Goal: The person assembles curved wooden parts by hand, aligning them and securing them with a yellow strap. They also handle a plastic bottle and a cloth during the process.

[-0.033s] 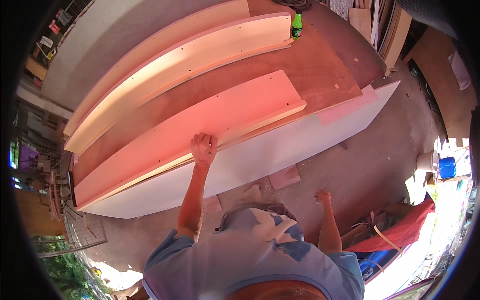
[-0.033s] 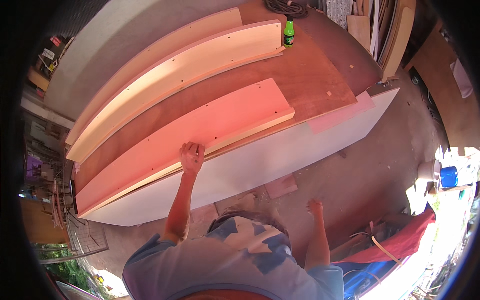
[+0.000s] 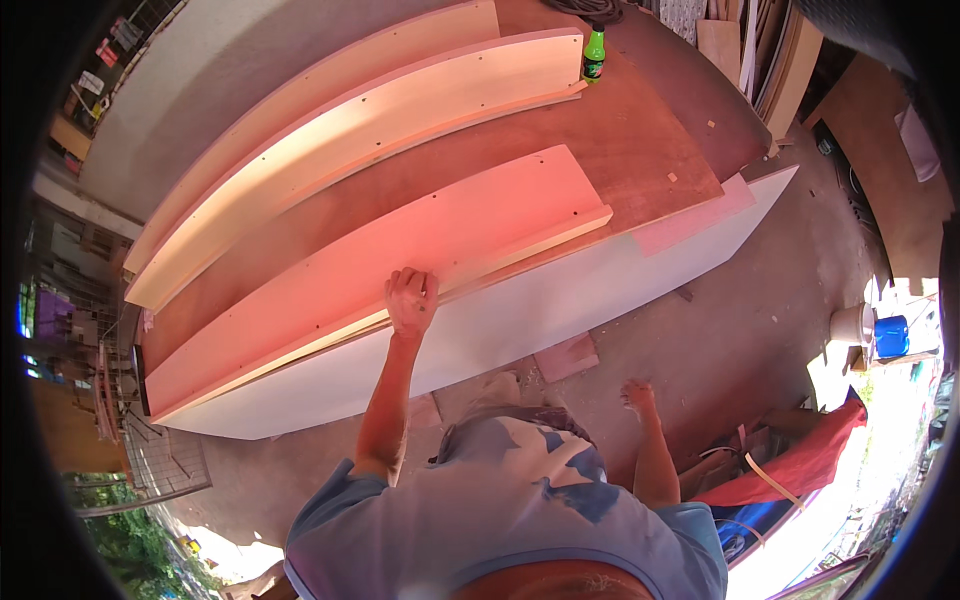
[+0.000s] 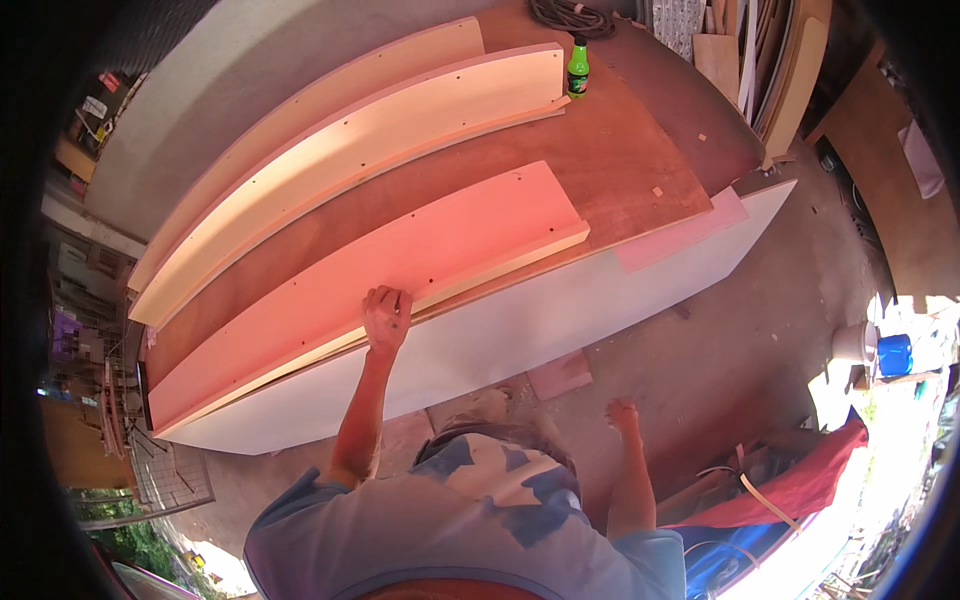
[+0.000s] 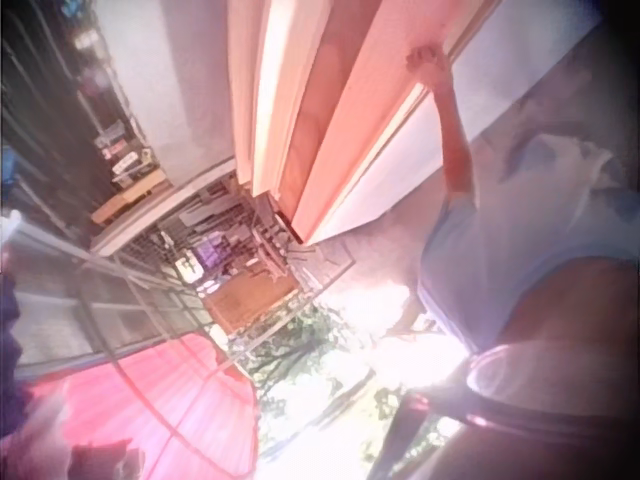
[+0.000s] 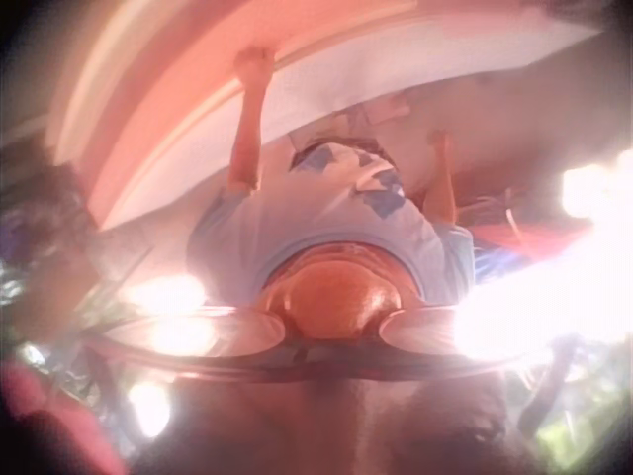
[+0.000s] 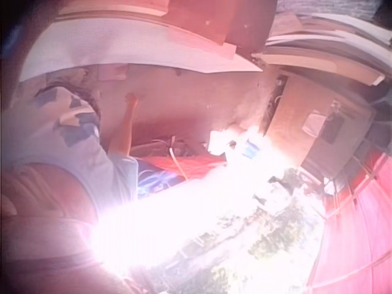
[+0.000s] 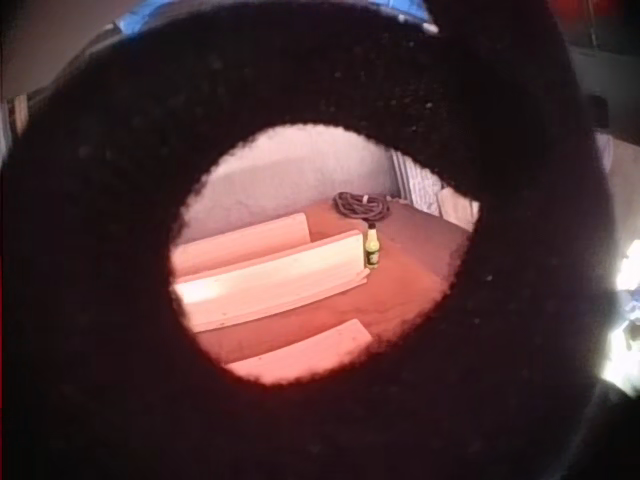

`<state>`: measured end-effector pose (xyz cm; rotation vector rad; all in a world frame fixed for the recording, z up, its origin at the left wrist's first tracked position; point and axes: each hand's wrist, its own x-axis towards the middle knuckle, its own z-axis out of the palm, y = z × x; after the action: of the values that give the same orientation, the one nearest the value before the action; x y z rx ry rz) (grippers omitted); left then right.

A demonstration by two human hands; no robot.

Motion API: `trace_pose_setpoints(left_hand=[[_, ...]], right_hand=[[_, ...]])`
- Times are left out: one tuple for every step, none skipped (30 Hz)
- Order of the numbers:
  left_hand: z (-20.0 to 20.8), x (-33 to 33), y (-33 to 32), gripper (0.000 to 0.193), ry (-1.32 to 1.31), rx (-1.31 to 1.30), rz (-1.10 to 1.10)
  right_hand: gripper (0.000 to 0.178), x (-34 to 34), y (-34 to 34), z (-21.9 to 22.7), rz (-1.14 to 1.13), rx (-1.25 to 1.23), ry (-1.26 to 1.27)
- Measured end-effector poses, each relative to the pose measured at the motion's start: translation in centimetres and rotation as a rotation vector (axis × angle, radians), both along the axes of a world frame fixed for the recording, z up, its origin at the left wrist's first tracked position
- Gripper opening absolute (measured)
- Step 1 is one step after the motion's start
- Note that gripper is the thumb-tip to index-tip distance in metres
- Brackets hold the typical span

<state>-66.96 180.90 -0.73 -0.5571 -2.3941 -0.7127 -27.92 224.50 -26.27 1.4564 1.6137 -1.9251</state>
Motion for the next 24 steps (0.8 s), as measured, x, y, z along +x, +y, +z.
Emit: trace_pose_setpoints(left_hand=[[0.2,-0.2,0.9,0.026,-0.021,0.022,-0.052],[0.6,-0.7,1.2,0.025,-0.14,0.017,-0.028],[0.9,-1.2,1.4,0.024,-0.29,-0.005,-0.024],[1.2,-1.9,1.9,0.023,-0.489,-0.044,0.041],[1.3,-2.5,2.4,0.019,-0.458,-0.011,-0.07],[1.5,-4.2,3.3,0.016,-0.461,0.001,-0.125],[1.5,-5.2,4.0,0.013,-0.476,0.007,-0.179],[1.4,-6.6,5.3,0.014,-0.46,-0.021,-0.191],[1.1,-8.1,6.8,0.018,-0.441,-0.05,-0.203],[0.6,-9.9,8.3,0.023,-0.358,-0.036,-0.241],[0.1,-11.9,10.0,0.031,-0.394,-0.037,-0.205],[-0.4,-14.0,11.8,0.039,-0.383,-0.002,-0.19],[-0.8,-16.1,13.7,0.043,-0.279,-0.054,-0.136],[-1.3,-17.5,15.5,0.048,-0.269,-0.14,-0.048],[-1.8,-18.3,17.1,0.049,-0.196,-0.147,-0.004],[-2.2,-18.7,18.8,0.05,-0.195,-0.181,0.067],[-2.2,-19.3,20.3,0.052,-0.268,-0.232,0.123],[-2.1,-19.4,21.0,0.051,-0.288,-0.246,0.135],[-1.9,-19.5,21.5,0.051,-0.391,-0.279,0.135],[-1.7,-19.2,21.7,0.051,-0.455,-0.301,0.136],[-1.3,-19.0,21.8,0.051,-0.488,-0.282,0.124],[-0.9,-18.9,21.7,0.05,-0.472,-0.263,0.111],[-0.5,-18.9,21.5,0.05,-0.43,-0.24,0.122],[-0.3,-18.9,21.4,0.049,-0.434,-0.249,0.115]], right_hand=[[0.022,-1.6,-0.9,1.0,0.057,-0.138,0.059],[0.023,-3.3,-1.9,2.0,0.187,0.003,0.057],[0.024,-5.2,-2.9,2.9,0.309,0.166,-0.033],[0.026,-6.9,-3.4,4.2,0.291,0.148,0.069],[0.028,-8.3,-3.5,5.9,0.262,0.153,0.092],[0.03,-10.8,-3.1,7.7,0.231,0.165,0.141],[0.032,-12.1,-2.9,10.0,0.231,0.155,0.178],[0.034,-13.6,-2.4,12.4,0.23,0.149,0.232],[0.037,-15.2,-1.6,15.0,0.228,0.144,0.271],[0.036,-17.0,-0.6,17.5,0.24,0.153,0.314],[0.035,-18.8,0.4,19.9,0.251,0.159,0.341],[0.034,-20.8,1.3,22.0,0.261,0.183,0.361],[0.036,-22.9,2.3,23.9,0.275,0.217,0.415],[0.037,-25.1,3.3,25.6,0.287,0.284,0.47],[0.036,-27.4,4.2,26.9,0.303,0.373,0.504],[0.035,-29.7,5.2,27.9,0.327,0.491,0.584],[0.031,-32.1,6.2,28.8,0.336,0.533,0.628],[0.028,-34.2,7.2,29.5,0.359,0.578,0.722],[0.024,-36.2,7.9,30.0,0.367,0.58,0.736],[0.02,-37.8,8.7,30.4,0.37,0.545,0.766],[0.02,-39.2,9.7,30.8,0.403,0.521,0.765],[0.019,-40.3,10.4,31.0,0.417,0.469,0.766],[0.019,-41.6,10.9,31.1,0.435,0.423,0.787],[0.02,-42.8,11.4,31.0,0.432,0.37,0.778]])
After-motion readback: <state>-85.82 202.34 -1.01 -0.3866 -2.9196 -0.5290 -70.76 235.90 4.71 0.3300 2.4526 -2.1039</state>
